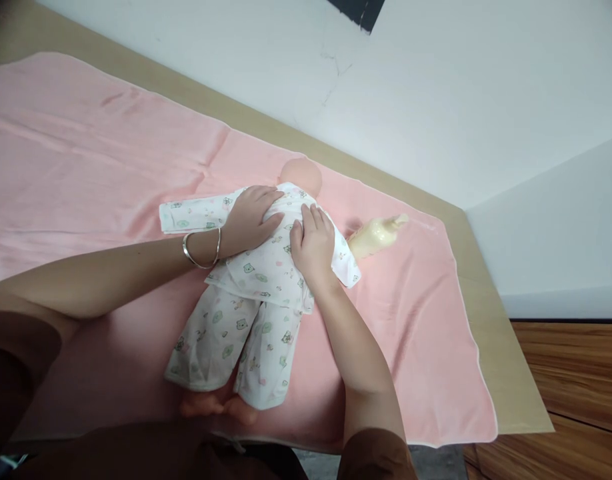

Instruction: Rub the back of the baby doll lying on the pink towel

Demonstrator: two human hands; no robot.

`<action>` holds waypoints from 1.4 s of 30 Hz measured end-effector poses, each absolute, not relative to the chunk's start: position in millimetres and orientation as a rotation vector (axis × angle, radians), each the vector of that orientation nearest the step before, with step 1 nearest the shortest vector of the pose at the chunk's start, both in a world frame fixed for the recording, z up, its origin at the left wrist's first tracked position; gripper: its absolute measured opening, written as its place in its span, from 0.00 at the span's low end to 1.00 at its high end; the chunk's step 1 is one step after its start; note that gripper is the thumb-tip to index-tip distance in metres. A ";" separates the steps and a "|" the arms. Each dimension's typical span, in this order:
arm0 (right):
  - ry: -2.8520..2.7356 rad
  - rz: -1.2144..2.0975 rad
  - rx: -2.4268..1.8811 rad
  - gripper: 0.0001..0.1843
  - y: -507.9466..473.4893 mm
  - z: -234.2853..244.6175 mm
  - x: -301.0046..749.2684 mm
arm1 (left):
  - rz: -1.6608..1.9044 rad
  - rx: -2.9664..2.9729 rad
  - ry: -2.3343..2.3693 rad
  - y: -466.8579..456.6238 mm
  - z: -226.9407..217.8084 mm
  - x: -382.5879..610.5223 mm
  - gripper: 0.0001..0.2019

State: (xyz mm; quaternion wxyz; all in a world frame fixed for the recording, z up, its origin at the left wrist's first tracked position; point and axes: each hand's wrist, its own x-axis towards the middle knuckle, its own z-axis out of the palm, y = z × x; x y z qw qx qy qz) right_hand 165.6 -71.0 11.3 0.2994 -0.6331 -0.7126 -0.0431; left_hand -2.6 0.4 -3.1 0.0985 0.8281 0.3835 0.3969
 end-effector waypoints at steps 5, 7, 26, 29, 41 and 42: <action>-1.900 -0.098 -1.693 0.27 -70.6 13.5 165.7 | 1.157 2.459 1.123 1.4 -3.8 -2.3 0.24; -1.939 -0.061 -1.695 0.27 -68.7 15.6 169.0 | 1.118 2.491 1.117 3.0 -2.0 -2.3 0.25; -1.692 -0.068 -1.526 0.20 -107.4 110.3 220.2 | 0.818 1.062 0.467 -36.2 89.7 74.0 0.15; -1.562 -0.338 -1.581 0.24 -104.1 114.0 246.9 | 0.553 0.706 0.434 -26.4 88.4 104.3 0.27; -1.382 -0.049 -2.169 0.40 -77.2 95.2 271.4 | 0.435 0.504 0.389 -22.2 86.6 124.7 0.33; -1.392 -0.085 -2.191 0.40 -77.4 95.2 269.1 | 0.422 0.489 0.382 -23.6 86.7 125.4 0.32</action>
